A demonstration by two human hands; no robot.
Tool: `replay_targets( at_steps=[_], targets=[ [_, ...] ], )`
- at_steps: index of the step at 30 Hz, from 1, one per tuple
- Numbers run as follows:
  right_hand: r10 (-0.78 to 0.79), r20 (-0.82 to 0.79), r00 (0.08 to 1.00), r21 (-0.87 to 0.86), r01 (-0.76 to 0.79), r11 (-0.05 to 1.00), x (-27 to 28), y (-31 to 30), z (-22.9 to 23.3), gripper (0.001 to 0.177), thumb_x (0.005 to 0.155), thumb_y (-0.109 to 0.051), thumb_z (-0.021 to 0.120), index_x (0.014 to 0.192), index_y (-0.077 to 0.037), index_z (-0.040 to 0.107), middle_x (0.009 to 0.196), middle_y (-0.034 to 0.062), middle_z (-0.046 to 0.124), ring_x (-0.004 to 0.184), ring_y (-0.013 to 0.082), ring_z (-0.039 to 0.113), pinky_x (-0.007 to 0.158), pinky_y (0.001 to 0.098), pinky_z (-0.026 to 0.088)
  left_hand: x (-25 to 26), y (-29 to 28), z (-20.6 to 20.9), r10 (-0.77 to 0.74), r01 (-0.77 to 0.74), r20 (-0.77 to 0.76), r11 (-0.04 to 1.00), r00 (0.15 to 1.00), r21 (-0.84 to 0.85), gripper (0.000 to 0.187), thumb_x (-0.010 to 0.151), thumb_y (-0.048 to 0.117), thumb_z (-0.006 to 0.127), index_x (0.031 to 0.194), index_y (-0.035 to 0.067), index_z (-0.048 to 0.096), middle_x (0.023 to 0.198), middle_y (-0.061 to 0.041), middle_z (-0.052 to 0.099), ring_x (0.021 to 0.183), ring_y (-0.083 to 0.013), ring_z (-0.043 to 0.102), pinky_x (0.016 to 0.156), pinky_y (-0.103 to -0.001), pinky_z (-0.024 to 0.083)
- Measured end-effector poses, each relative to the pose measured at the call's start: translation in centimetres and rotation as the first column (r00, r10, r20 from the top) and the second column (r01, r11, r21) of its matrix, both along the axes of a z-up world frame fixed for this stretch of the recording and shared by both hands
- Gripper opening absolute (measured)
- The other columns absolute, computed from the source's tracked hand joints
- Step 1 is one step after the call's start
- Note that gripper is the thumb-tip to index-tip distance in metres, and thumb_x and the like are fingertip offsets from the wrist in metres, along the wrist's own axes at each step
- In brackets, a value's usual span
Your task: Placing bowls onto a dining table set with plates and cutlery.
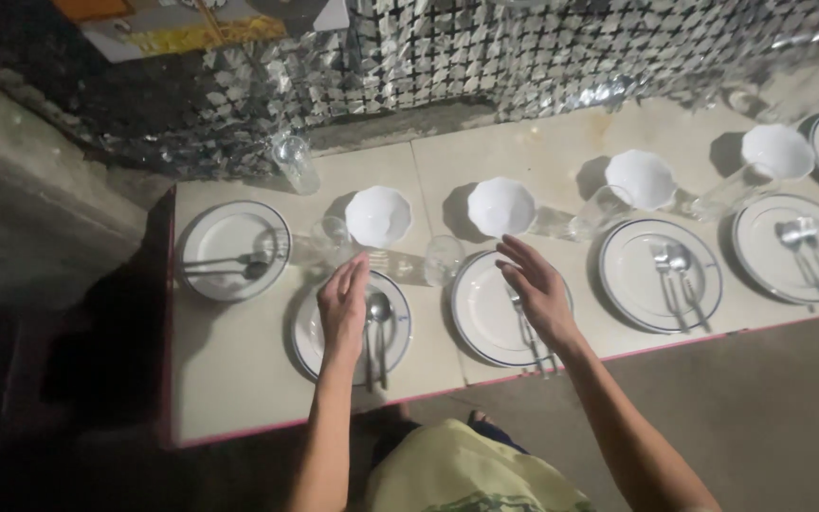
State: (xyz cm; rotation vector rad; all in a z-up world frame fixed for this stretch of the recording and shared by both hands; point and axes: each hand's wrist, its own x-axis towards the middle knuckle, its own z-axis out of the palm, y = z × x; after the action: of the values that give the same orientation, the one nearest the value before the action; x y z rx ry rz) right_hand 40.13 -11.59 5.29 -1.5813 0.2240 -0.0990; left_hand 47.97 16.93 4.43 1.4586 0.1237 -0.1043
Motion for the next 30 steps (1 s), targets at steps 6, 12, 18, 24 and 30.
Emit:
replay_targets(
  at_steps=[6,12,18,24,30],
  targets=[
    [-0.001,-0.044,0.999,-0.031,0.0,1.0,-4.0,-3.7,-0.8,0.058,0.098,-0.022,0.061,0.151,-0.004,0.046,0.148,0.0166,0.058,0.132,0.0264,0.06,0.108,0.038,0.047,-4.2,-2.7,-3.7,0.013,-0.015,-0.025,0.999,1.0,-0.051,0.047,0.096,0.026,0.068,0.129,-0.007,0.065,0.13,-0.015,0.071,0.123,-0.0198,0.064,0.107,-0.03,0.046],
    [0.016,0.048,0.999,-0.038,-0.014,0.999,-6.6,-6.0,-3.4,0.058,0.099,-0.022,0.061,0.151,-0.001,0.046,0.149,0.022,0.057,0.138,0.0263,0.054,0.113,0.0382,0.043,-7.4,-3.1,-3.7,-0.005,0.002,-0.037,0.996,0.999,-0.088,0.047,0.094,0.025,0.069,0.128,-0.006,0.065,0.129,-0.014,0.071,0.122,-0.0189,0.065,0.105,-0.029,0.047],
    [-0.058,-0.032,0.998,-0.053,0.056,0.997,-8.8,-5.1,-2.7,0.062,0.096,-0.028,0.062,0.151,-0.004,0.045,0.149,0.0199,0.056,0.133,0.0276,0.057,0.11,0.042,0.045,-8.1,-2.3,-2.8,-0.029,0.027,-0.079,0.999,0.996,-0.021,0.044,0.093,0.027,0.07,0.125,-0.004,0.069,0.124,-0.012,0.073,0.117,-0.0176,0.067,0.1,-0.028,0.049],
    [-0.137,-0.109,0.985,-0.023,0.135,0.991,-9.0,-3.8,-5.1,0.059,0.094,-0.024,0.062,0.149,-0.004,0.048,0.147,0.0186,0.059,0.13,0.0286,0.061,0.108,0.0418,0.047,-7.9,-1.3,-3.1,-0.064,0.067,-0.033,0.994,0.997,0.088,0.042,0.092,0.025,0.071,0.121,-0.005,0.072,0.118,-0.014,0.076,0.112,-0.0188,0.07,0.096,-0.028,0.051],
    [-0.104,-0.079,0.991,-0.035,0.102,0.994,-8.9,-2.7,-6.4,0.054,0.096,-0.02,0.061,0.147,-0.003,0.051,0.143,0.0191,0.061,0.129,0.0288,0.062,0.105,0.0382,0.05,-7.5,-0.2,-5.6,-0.142,0.15,-0.077,0.983,0.987,0.106,0.049,0.092,0.03,0.071,0.128,-0.002,0.066,0.125,-0.017,0.075,0.119,-0.024,0.071,0.1,-0.032,0.052]
  ],
)
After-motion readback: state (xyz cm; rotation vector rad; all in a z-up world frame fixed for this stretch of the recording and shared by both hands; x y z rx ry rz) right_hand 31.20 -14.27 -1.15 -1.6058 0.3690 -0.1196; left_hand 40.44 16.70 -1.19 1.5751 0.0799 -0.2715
